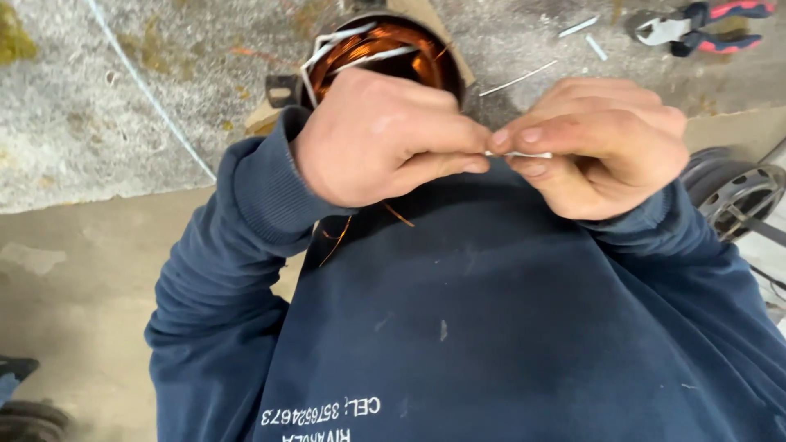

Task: Repairing a motor stator by inserting wires and insulators.

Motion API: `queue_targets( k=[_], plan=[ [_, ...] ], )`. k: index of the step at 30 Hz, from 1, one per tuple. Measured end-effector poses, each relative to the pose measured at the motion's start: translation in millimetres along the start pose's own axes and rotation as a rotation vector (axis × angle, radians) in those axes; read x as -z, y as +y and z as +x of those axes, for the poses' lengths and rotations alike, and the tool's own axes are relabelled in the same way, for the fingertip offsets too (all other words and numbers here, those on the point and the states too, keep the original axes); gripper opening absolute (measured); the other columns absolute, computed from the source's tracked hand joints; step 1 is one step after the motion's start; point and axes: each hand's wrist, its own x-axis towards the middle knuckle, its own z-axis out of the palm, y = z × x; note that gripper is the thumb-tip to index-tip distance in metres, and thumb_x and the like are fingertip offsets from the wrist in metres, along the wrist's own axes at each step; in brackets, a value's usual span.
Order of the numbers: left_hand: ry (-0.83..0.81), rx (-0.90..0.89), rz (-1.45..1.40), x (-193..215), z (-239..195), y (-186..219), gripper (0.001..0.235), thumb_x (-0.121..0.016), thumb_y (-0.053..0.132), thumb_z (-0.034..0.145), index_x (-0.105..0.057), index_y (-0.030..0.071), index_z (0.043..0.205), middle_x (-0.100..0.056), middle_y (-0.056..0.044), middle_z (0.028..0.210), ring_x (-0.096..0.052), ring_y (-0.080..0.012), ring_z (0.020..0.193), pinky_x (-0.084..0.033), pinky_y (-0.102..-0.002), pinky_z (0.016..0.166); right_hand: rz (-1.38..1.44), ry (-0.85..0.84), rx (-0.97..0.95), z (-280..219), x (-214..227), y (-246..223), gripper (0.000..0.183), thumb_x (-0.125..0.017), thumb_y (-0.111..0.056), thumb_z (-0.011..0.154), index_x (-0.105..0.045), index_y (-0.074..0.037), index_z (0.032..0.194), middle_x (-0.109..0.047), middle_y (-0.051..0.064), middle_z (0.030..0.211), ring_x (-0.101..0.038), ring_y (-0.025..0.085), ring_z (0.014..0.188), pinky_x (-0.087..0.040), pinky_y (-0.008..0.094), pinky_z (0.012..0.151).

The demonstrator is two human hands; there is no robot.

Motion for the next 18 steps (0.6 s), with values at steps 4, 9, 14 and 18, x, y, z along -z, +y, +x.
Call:
queue_targets(
  k=[4, 9, 14, 18],
  plan=[
    [0.0, -0.035, 0.003, -3.0, -1.0, -2.6, 0.015, -0.074, 0.032, 0.109, -0.075, 0.018, 0.115, -0.063, 0.001, 0.085, -0.066, -0.0219, 0.08, -0.047, -0.036, 0.064, -0.015, -0.017, 0.019, -2.8, -1.6, 4.5, 0.014, -0.07, 0.008, 0.09, -0.058, 0.005, 0.099, -0.072, 0.02, 0.083, -0.075, 0.027, 0.074, -0.061, 0.037, 0.068],
    [0.017, -0.059, 0.005, -5.9, -0.9, -4.2, 0.014, -0.072, 0.033, 0.11, -0.075, 0.019, 0.112, -0.064, 0.002, 0.087, -0.067, -0.021, 0.08, -0.048, -0.035, 0.065, -0.011, -0.035, 0.068, -4.0, 0.0, 10.5, 0.015, -0.069, 0.008, 0.089, -0.057, 0.006, 0.098, -0.072, 0.02, 0.082, -0.075, 0.026, 0.073, -0.062, 0.037, 0.066],
    [0.01, -0.05, -0.001, -6.9, -2.0, -6.3, 0.016, -0.072, 0.033, 0.11, -0.074, 0.018, 0.109, -0.065, 0.003, 0.087, -0.067, -0.0206, 0.079, -0.048, -0.035, 0.063, -0.017, -0.055, 0.067, -3.2, 1.7, 10.2, 0.016, -0.07, 0.007, 0.091, -0.058, 0.005, 0.1, -0.072, 0.02, 0.083, -0.074, 0.027, 0.073, -0.061, 0.038, 0.067],
    [0.011, -0.038, -0.029, -8.0, -1.6, -9.7, 0.018, -0.071, 0.035, 0.111, -0.073, 0.017, 0.109, -0.066, 0.002, 0.088, -0.068, -0.022, 0.08, -0.048, -0.036, 0.065, -0.016, -0.053, 0.027, -10.2, 4.0, 7.8, 0.016, -0.07, 0.006, 0.093, -0.057, 0.004, 0.101, -0.072, 0.02, 0.085, -0.074, 0.028, 0.074, -0.061, 0.037, 0.066]
  ],
)
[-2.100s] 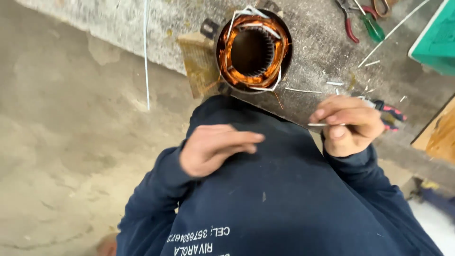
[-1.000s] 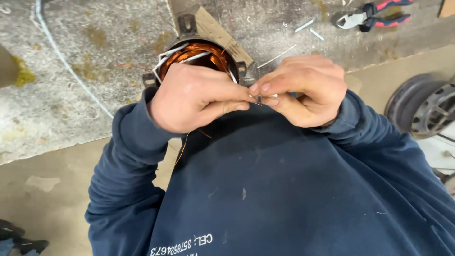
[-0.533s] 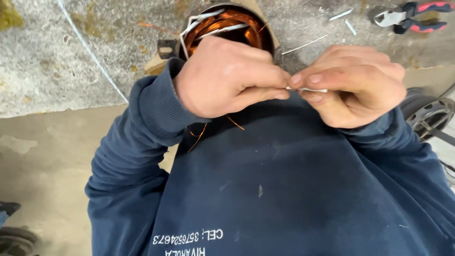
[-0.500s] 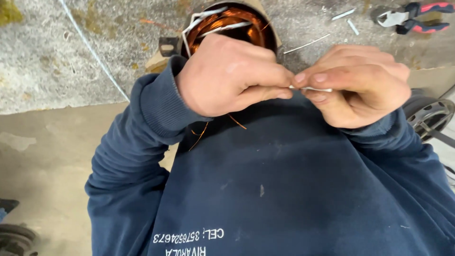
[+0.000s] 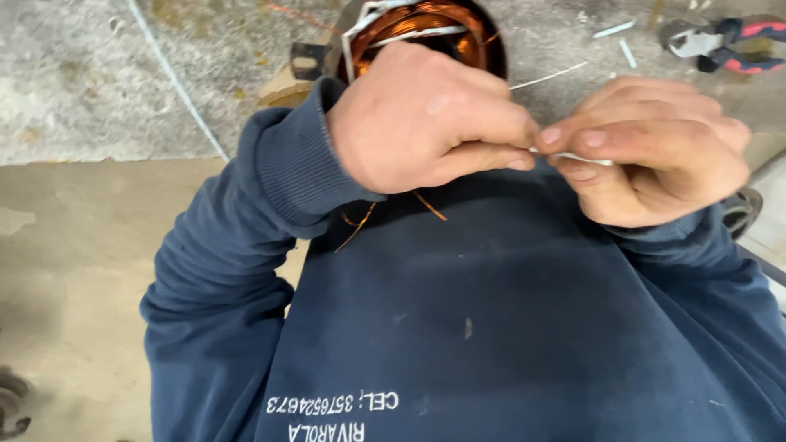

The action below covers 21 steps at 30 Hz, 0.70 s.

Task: Repairing a motor stator by inserting wires and insulators.

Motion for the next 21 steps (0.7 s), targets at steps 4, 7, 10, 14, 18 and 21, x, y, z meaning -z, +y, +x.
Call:
queue_targets(
  k=[4, 7, 10, 14, 18, 21],
  plan=[
    [0.024, -0.028, -0.025, -0.6, -3.7, 0.6, 0.019, -0.066, 0.033, 0.109, -0.073, 0.015, 0.11, -0.068, 0.0, 0.093, -0.069, -0.0251, 0.085, -0.049, -0.038, 0.066, -0.022, -0.024, 0.036, 3.5, -1.3, 4.6, 0.016, -0.067, 0.006, 0.093, -0.055, 0.005, 0.103, -0.072, 0.021, 0.086, -0.074, 0.028, 0.072, -0.061, 0.037, 0.063],
    [0.032, -0.038, -0.049, -3.3, -3.6, -1.6, 0.019, -0.066, 0.033, 0.109, -0.073, 0.016, 0.11, -0.069, -0.001, 0.095, -0.07, -0.0255, 0.086, -0.05, -0.039, 0.068, -0.08, -0.043, 0.09, 4.5, -0.7, 5.2, 0.017, -0.066, 0.007, 0.092, -0.054, 0.005, 0.103, -0.072, 0.022, 0.086, -0.073, 0.028, 0.069, -0.061, 0.039, 0.063],
    [0.018, -0.027, -0.034, -4.1, -3.1, -4.2, 0.021, -0.068, 0.036, 0.11, -0.073, 0.015, 0.111, -0.069, -0.001, 0.093, -0.069, -0.0262, 0.084, -0.051, -0.039, 0.067, -0.142, -0.066, 0.136, 8.3, 0.5, 6.2, 0.02, -0.07, 0.01, 0.091, -0.055, 0.005, 0.103, -0.073, 0.021, 0.087, -0.072, 0.028, 0.068, -0.06, 0.039, 0.063],
    [0.008, -0.032, -0.033, -3.3, -6.1, -4.7, 0.024, -0.073, 0.035, 0.108, -0.07, 0.013, 0.117, -0.069, -0.002, 0.096, -0.069, -0.0276, 0.086, -0.052, -0.04, 0.068, -0.186, -0.099, 0.182, 10.1, -0.2, 5.5, 0.024, -0.075, 0.009, 0.089, -0.056, 0.004, 0.102, -0.074, 0.019, 0.088, -0.071, 0.028, 0.066, -0.059, 0.039, 0.061],
    [-0.011, 0.016, 0.063, 4.0, -9.9, 4.8, 0.024, -0.075, 0.032, 0.101, -0.067, 0.013, 0.114, -0.068, -0.003, 0.094, -0.069, -0.0284, 0.086, -0.05, -0.043, 0.066, -0.168, -0.095, 0.176, 12.1, -4.8, 8.1, 0.024, -0.075, 0.006, 0.087, -0.056, 0.004, 0.101, -0.074, 0.019, 0.088, -0.072, 0.028, 0.065, -0.059, 0.039, 0.061],
    [-0.017, 0.047, 0.182, 12.0, -14.8, 6.4, 0.027, -0.077, 0.031, 0.096, -0.066, 0.013, 0.112, -0.066, -0.003, 0.092, -0.069, -0.0286, 0.087, -0.05, -0.043, 0.067, -0.16, -0.111, 0.205, 16.0, -11.6, 10.3, 0.023, -0.077, 0.004, 0.086, -0.058, 0.004, 0.099, -0.074, 0.019, 0.089, -0.071, 0.028, 0.064, -0.058, 0.037, 0.059]
  ],
)
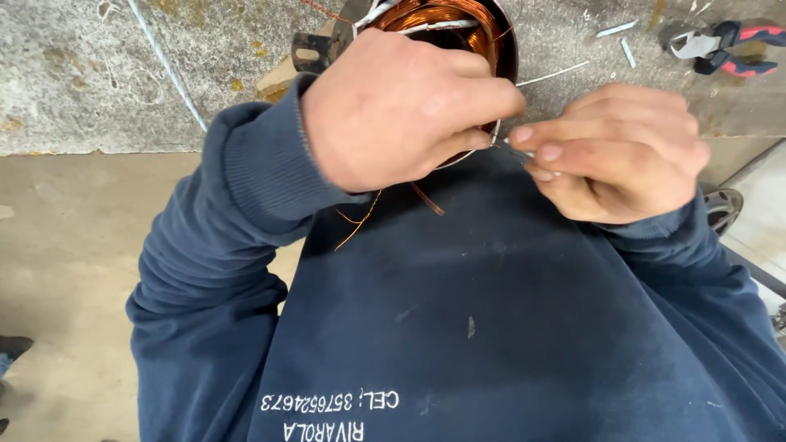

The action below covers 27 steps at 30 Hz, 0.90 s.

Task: Repairing a motor stator by inserting wires and insulators.

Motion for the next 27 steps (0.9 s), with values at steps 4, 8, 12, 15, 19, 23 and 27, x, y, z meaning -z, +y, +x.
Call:
queue_targets(
  k=[4, 8, 12, 15, 19, 23, 27],
  plan=[
    [0.07, 0.006, 0.021, 17.1, -5.4, 6.3, 0.014, -0.072, 0.018, 0.102, -0.066, 0.013, 0.113, -0.065, -0.002, 0.092, -0.068, -0.0264, 0.089, -0.051, -0.04, 0.071, -0.048, -0.012, 0.012, 4.2, -8.4, 5.2, 0.021, -0.078, 0.004, 0.085, -0.061, 0.003, 0.097, -0.075, 0.017, 0.089, -0.072, 0.027, 0.067, -0.057, 0.036, 0.06],
    [0.108, 0.018, 0.029, 37.6, -8.7, 15.0, 0.017, -0.065, 0.013, 0.107, -0.065, 0.013, 0.123, -0.065, -0.001, 0.096, -0.068, -0.0215, 0.085, -0.05, -0.034, 0.069, -0.054, -0.029, -0.004, 9.2, -13.2, 7.3, 0.021, -0.08, 0.003, 0.086, -0.062, 0.002, 0.098, -0.074, 0.015, 0.088, -0.074, 0.028, 0.071, -0.057, 0.035, 0.061],
    [0.031, 0.113, 0.041, 41.7, -2.1, 29.2, 0.012, -0.075, 0.024, 0.106, -0.074, 0.019, 0.117, -0.064, -0.002, 0.082, -0.065, -0.0236, 0.069, -0.046, -0.037, 0.056, -0.047, -0.042, -0.031, 6.1, -13.8, 6.3, 0.02, -0.08, 0.0, 0.085, -0.063, 0.002, 0.095, -0.074, 0.015, 0.086, -0.072, 0.027, 0.069, -0.056, 0.036, 0.061],
    [0.128, -0.036, 0.09, 33.3, -1.6, 30.9, 0.01, -0.071, 0.023, 0.105, -0.069, 0.018, 0.113, -0.064, 0.002, 0.092, -0.068, -0.0199, 0.083, -0.047, -0.035, 0.063, -0.056, -0.04, -0.055, 6.9, -14.4, 4.3, 0.018, -0.08, -0.005, 0.083, -0.066, 0.003, 0.091, -0.073, 0.015, 0.083, -0.07, 0.028, 0.066, -0.055, 0.037, 0.059],
    [0.093, 0.022, 0.113, 32.6, 2.4, 28.3, 0.012, -0.077, 0.027, 0.099, -0.069, 0.017, 0.101, -0.066, 0.003, 0.086, -0.066, -0.0219, 0.073, -0.046, -0.037, 0.057, -0.161, -0.081, -0.066, 13.8, -9.2, -2.5, 0.016, -0.081, -0.009, 0.084, -0.069, 0.001, 0.09, -0.071, 0.012, 0.084, -0.066, 0.027, 0.064, -0.052, 0.036, 0.058],
    [0.07, 0.04, 0.056, 30.2, 0.5, 21.8, 0.01, -0.077, 0.024, 0.099, -0.07, 0.018, 0.103, -0.067, 0.002, 0.087, -0.066, -0.0229, 0.072, -0.046, -0.037, 0.058, -0.328, -0.12, -0.002, 19.2, -11.1, -6.5, 0.015, -0.083, -0.009, 0.085, -0.07, -0.001, 0.088, -0.071, 0.009, 0.084, -0.065, 0.025, 0.064, -0.05, 0.036, 0.058],
    [0.071, 0.041, 0.057, 28.4, -0.5, 16.8, 0.01, -0.076, 0.025, 0.101, -0.07, 0.018, 0.104, -0.066, 0.001, 0.088, -0.067, -0.0224, 0.076, -0.047, -0.037, 0.06, -0.423, -0.14, 0.033, 12.3, -16.1, -1.6, 0.014, -0.084, -0.009, 0.088, -0.071, -0.004, 0.09, -0.07, 0.006, 0.087, -0.064, 0.022, 0.067, -0.05, 0.034, 0.06]
  ],
)
